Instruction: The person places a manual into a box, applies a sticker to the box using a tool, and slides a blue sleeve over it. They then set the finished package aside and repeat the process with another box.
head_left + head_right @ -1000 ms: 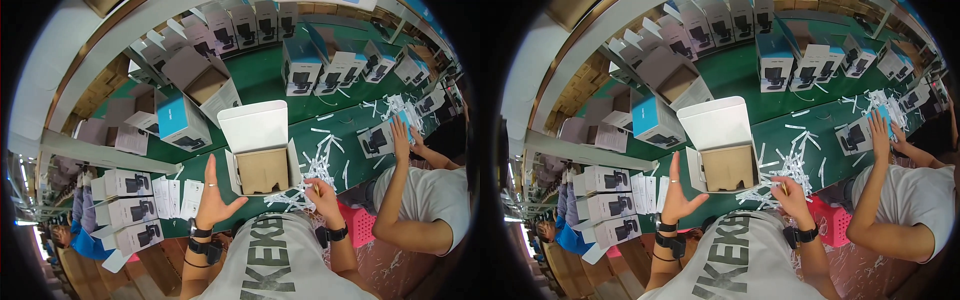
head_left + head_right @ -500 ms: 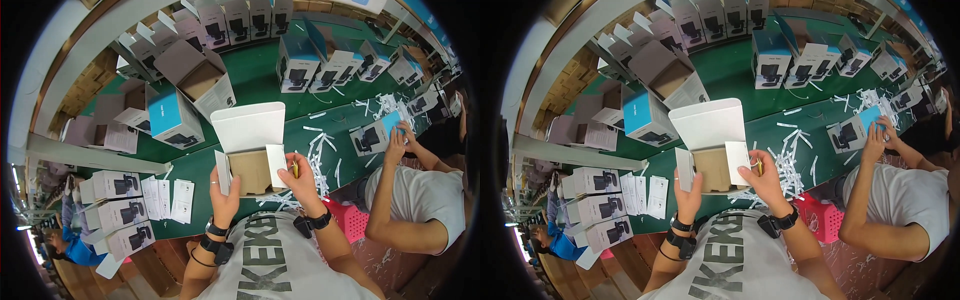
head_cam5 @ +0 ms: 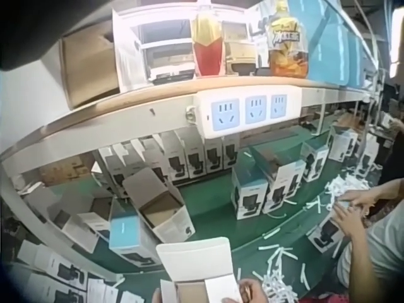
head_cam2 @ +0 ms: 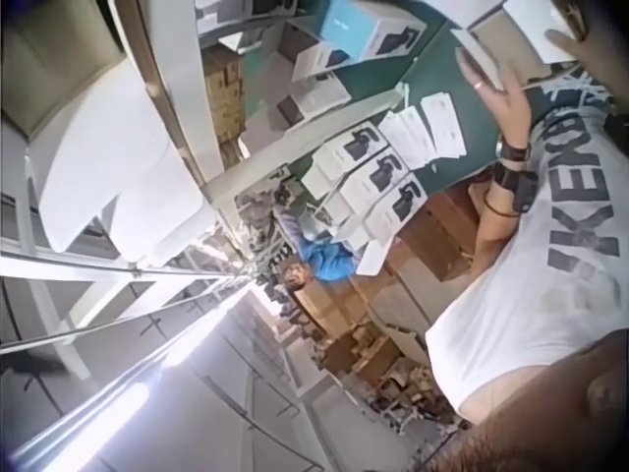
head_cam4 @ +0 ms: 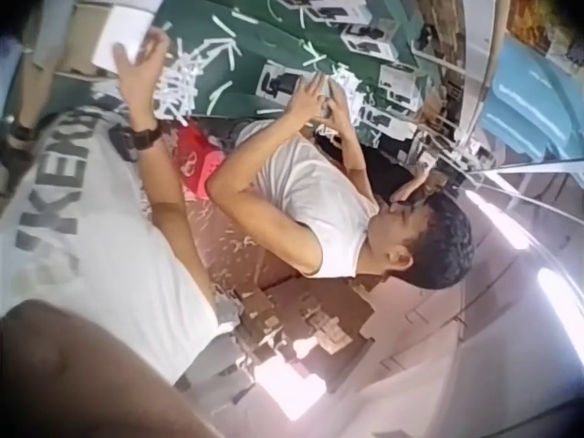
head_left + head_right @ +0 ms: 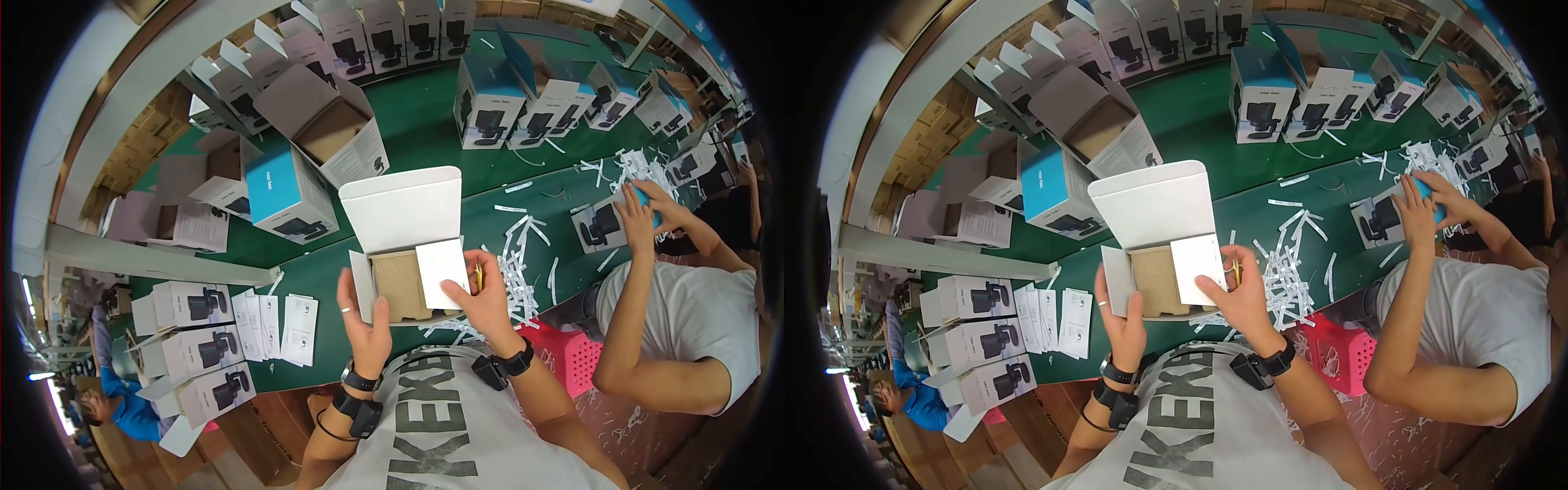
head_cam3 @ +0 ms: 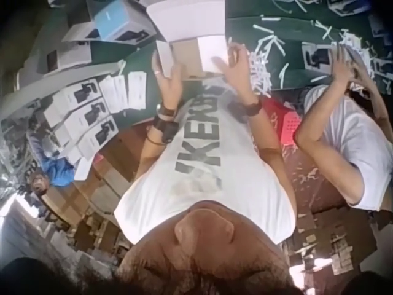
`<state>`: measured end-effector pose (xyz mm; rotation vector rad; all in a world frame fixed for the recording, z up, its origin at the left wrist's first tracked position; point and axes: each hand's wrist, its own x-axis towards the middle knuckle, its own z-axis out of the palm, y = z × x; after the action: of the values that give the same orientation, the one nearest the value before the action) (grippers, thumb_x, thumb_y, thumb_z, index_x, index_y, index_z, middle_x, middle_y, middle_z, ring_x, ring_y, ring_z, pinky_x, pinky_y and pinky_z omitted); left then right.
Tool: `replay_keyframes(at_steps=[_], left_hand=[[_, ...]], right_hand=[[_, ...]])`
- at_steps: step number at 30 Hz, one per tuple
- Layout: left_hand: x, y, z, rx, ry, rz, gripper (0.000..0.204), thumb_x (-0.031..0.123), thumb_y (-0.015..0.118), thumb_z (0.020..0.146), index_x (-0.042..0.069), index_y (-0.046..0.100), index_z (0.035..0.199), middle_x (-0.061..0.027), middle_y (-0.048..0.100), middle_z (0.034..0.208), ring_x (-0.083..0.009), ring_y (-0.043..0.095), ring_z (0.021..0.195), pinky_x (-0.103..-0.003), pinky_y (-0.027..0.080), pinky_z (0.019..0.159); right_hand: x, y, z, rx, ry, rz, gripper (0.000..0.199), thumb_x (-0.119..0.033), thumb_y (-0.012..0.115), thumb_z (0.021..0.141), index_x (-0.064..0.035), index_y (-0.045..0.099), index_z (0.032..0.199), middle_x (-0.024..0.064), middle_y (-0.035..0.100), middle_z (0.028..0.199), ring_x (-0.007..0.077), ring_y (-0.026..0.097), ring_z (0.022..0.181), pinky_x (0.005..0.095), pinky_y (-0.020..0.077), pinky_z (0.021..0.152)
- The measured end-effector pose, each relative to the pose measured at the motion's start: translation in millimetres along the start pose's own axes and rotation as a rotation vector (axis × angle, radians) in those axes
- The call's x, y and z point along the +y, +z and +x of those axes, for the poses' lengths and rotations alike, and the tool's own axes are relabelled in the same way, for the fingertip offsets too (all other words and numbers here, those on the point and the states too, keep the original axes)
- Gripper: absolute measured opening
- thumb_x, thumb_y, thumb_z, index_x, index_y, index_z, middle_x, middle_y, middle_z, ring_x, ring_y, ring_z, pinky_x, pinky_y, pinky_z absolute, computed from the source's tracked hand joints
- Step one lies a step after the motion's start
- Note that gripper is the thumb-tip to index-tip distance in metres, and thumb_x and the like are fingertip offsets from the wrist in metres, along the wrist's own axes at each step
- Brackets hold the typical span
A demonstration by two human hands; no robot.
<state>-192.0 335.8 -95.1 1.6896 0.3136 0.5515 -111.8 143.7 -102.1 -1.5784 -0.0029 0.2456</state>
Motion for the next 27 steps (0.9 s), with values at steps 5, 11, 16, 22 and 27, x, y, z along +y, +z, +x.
replay_keyframes(at_steps=[5, 11, 16, 22, 27], left_hand=[[65, 6, 28, -0.562, 0.425, 0.656, 0.093, 0.027, 0.08, 0.087, 0.001, 0.032, 0.162, -0.0248, 0.035, 0.165, -0.0417, 0.033, 0.153, -0.053, 0.027, 0.125], [33, 13, 23, -0.632, 0.54, 0.956, 0.099, 0.039, 0.084, 0.08, 0.009, 0.039, 0.162, -0.0147, 0.034, 0.169, -0.0405, 0.031, 0.155, -0.056, 0.023, 0.126], [33, 5, 21, -0.624, 0.529, 0.928, 0.099, 0.037, 0.085, 0.079, 0.012, 0.038, 0.163, -0.0121, 0.034, 0.169, -0.0387, 0.032, 0.155, -0.056, 0.023, 0.126], [30, -2, 22, -0.614, 0.542, 0.921, 0.099, 0.037, 0.085, 0.078, 0.012, 0.039, 0.162, -0.0119, 0.036, 0.169, -0.039, 0.033, 0.155, -0.057, 0.024, 0.126], [28, -7, 21, -0.611, 0.545, 0.921, 0.1, 0.036, 0.086, 0.077, 0.012, 0.039, 0.162, -0.0121, 0.035, 0.169, -0.0394, 0.032, 0.155, -0.057, 0.023, 0.126]], right_hand=[[-4, 4, -1, 0.006, -0.126, -0.058, 0.049, -0.007, 0.081, 0.089, -0.0042, 0.056, 0.132, -0.0024, 0.053, 0.106, 0.004, 0.052, 0.085, 0.019, 0.047, 0.074], [-33, -30, 15, -0.057, -0.309, -0.386, 0.025, -0.012, 0.076, 0.094, -0.0019, 0.07, 0.116, 0.0097, 0.074, 0.101, 0.0169, 0.073, 0.087, 0.028, 0.0561, 0.075], [-52, -25, 15, 0.036, -0.41, -0.734, 0.018, -0.015, 0.075, 0.095, -0.0011, 0.074, 0.106, 0.0165, 0.077, 0.095, 0.0273, 0.077, 0.082, 0.033, 0.0578, 0.071], [-53, -18, 12, 0.02, -0.446, -0.735, 0.018, -0.016, 0.076, 0.093, -0.0031, 0.074, 0.105, 0.015, 0.077, 0.092, 0.031, 0.076, 0.08, 0.0352, 0.0581, 0.069], [-53, -11, 12, -0.012, -0.396, -0.789, 0.017, -0.016, 0.078, 0.091, -0.0032, 0.074, 0.102, 0.0149, 0.076, 0.092, 0.0313, 0.076, 0.079, 0.0351, 0.0579, 0.069]])
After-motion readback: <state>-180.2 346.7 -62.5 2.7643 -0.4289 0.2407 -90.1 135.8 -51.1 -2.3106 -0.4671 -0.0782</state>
